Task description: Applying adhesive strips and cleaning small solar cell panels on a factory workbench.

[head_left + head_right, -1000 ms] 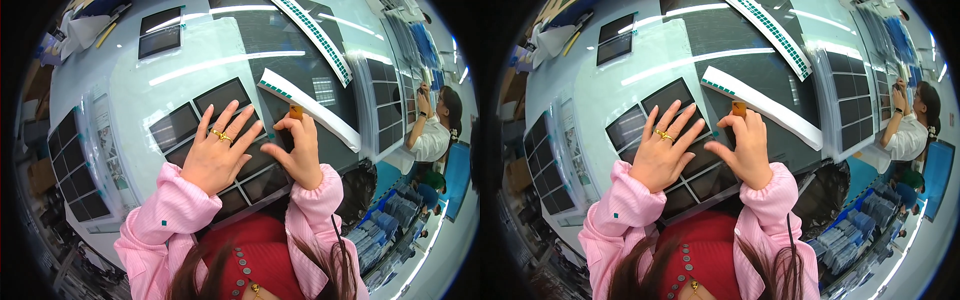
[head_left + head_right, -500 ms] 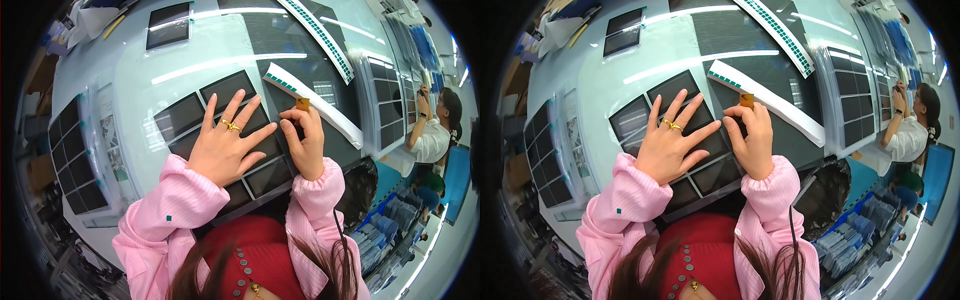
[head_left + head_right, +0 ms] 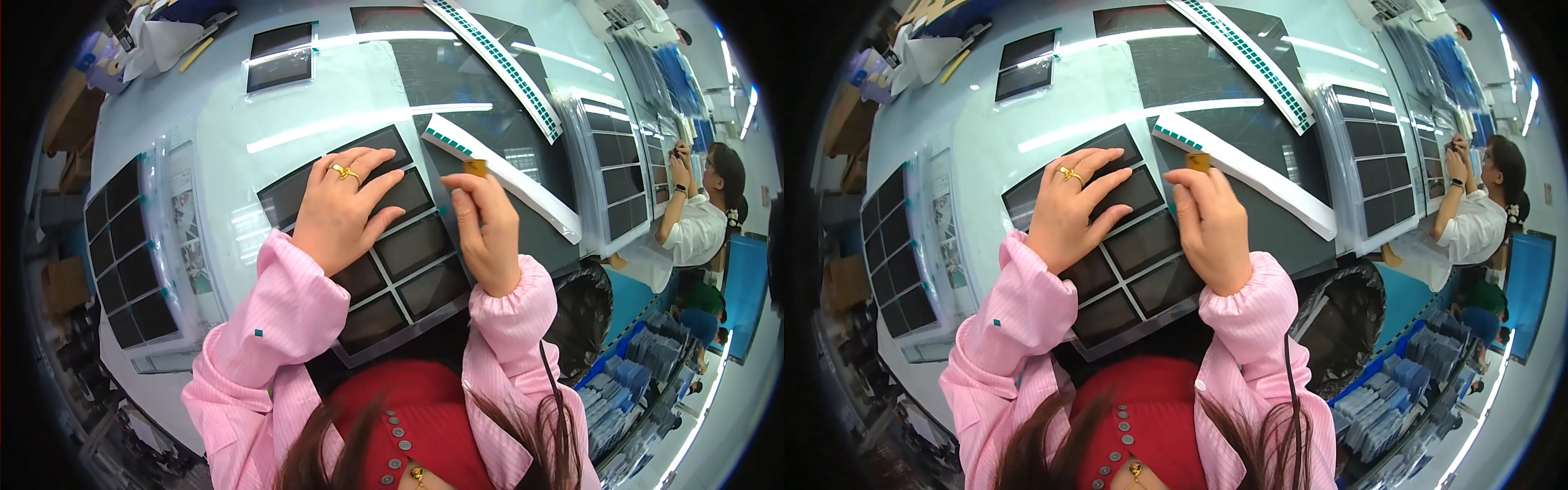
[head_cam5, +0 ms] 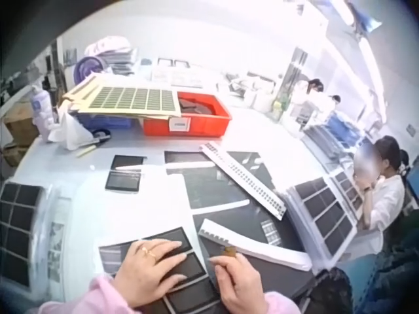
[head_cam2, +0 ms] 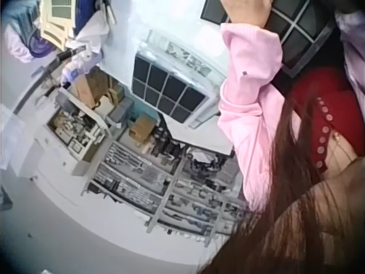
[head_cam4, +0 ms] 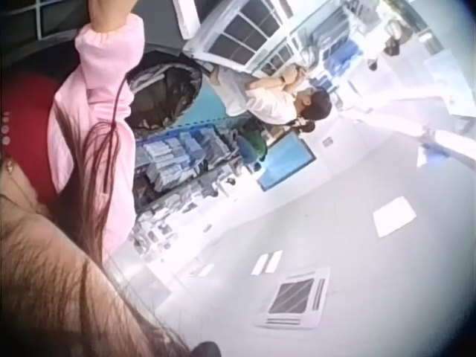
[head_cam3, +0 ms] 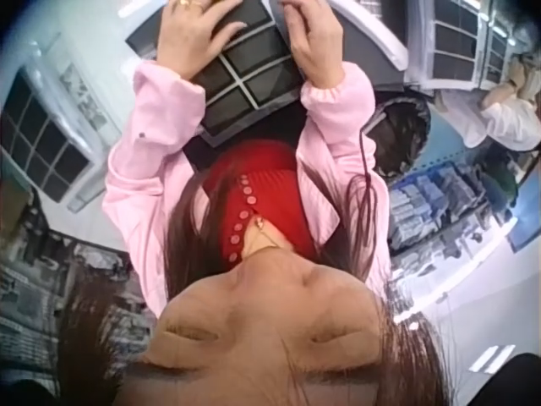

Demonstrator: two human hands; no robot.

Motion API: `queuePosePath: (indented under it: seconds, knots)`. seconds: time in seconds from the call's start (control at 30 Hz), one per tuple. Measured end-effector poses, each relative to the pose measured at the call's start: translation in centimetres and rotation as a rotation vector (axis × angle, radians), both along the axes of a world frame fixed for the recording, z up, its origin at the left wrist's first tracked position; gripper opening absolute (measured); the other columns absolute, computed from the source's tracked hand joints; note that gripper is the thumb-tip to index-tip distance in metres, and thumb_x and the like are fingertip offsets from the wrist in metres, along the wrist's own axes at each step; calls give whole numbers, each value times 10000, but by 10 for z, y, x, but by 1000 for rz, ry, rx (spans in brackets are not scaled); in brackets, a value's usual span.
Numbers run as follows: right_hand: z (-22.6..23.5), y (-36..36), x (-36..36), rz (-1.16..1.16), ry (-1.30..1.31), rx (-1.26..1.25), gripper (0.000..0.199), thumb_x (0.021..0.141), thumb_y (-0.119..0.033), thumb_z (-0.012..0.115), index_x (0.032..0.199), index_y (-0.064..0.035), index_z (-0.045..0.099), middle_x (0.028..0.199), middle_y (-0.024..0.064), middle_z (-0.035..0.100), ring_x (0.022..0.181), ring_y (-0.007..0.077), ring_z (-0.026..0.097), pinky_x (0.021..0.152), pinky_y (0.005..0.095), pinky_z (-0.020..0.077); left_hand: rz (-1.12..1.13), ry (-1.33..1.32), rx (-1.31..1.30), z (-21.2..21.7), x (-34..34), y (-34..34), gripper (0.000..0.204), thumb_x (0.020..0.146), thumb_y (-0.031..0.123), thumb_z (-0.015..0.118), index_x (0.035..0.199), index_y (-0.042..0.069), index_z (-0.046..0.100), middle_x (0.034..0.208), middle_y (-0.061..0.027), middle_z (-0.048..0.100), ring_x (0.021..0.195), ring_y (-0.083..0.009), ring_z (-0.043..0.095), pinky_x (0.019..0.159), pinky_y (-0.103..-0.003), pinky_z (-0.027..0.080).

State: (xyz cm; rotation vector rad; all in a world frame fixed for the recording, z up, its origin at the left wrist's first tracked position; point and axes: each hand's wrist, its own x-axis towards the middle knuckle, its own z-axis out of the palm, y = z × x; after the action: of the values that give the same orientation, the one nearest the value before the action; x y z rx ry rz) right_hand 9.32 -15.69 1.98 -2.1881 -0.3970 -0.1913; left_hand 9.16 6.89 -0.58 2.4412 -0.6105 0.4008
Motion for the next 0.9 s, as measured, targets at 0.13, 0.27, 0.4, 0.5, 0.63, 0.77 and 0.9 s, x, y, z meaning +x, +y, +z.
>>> queuePosePath:
  seconds: [0.13, 0.27, 0.4, 0.5, 0.63, 0.77, 0.9]
  knots:
    - [6, 23, 17, 40, 63, 5, 378, 1002, 7, 559, 1375, -54, 552, 904, 144, 696, 721, 219, 655, 704, 331, 516, -99, -67, -47, -1, 16, 8, 302, 803, 92, 808, 1095, 107, 735, 1258, 3, 713, 1131, -245, 645, 984, -394, 478]
    - [-17, 26, 38, 57, -104, -92, 392, 948, 6, 586, 1336, -45, 575, 784, 157, 687, 640, 308, 674, 623, 364, 520, -162, -84, -24, -4, 22, 9, 206, 845, 102, 756, 1046, 147, 761, 1192, 79, 735, 1117, -191, 637, 964, -350, 475]
    - [-23, 19, 39, 95, -169, -207, 340, 898, 3, 625, 1232, -56, 645, 735, 121, 676, 625, 292, 659, 597, 388, 506, -181, -74, 29, -3, 24, 9, 228, 866, 131, 757, 1091, 166, 756, 1206, 85, 740, 1076, -204, 647, 979, -372, 454]
    - [-18, 19, 37, 119, -151, -291, 338, 874, 10, 645, 1204, -58, 660, 725, 115, 670, 595, 279, 633, 585, 376, 496, -173, -55, 40, -3, 23, 10, 230, 869, 135, 750, 1097, 166, 756, 1206, 87, 738, 1066, -204, 644, 978, -373, 449]
    - [-20, 17, 38, 122, -161, -250, 353, 848, 17, 666, 1192, -62, 676, 727, 101, 672, 575, 263, 607, 571, 368, 482, -178, -39, 38, -2, 24, 9, 234, 868, 125, 744, 1099, 162, 756, 1205, 82, 737, 1058, -203, 643, 974, -375, 446]
    - [-19, 17, 39, 112, -204, -209, 389, 831, 22, 682, 1210, -66, 686, 734, 78, 676, 584, 252, 602, 563, 369, 473, -176, -36, 43, 0, 23, 8, 228, 876, 110, 723, 1098, 150, 753, 1207, 73, 735, 1054, -204, 639, 974, -377, 443]
    - [-20, 17, 39, 121, -216, -260, 406, 825, 13, 695, 1222, -72, 692, 723, 63, 666, 595, 244, 601, 582, 372, 476, -177, -48, 61, 3, 24, 7, 228, 879, 101, 710, 1098, 146, 751, 1209, 73, 730, 1049, -205, 638, 980, -377, 442]
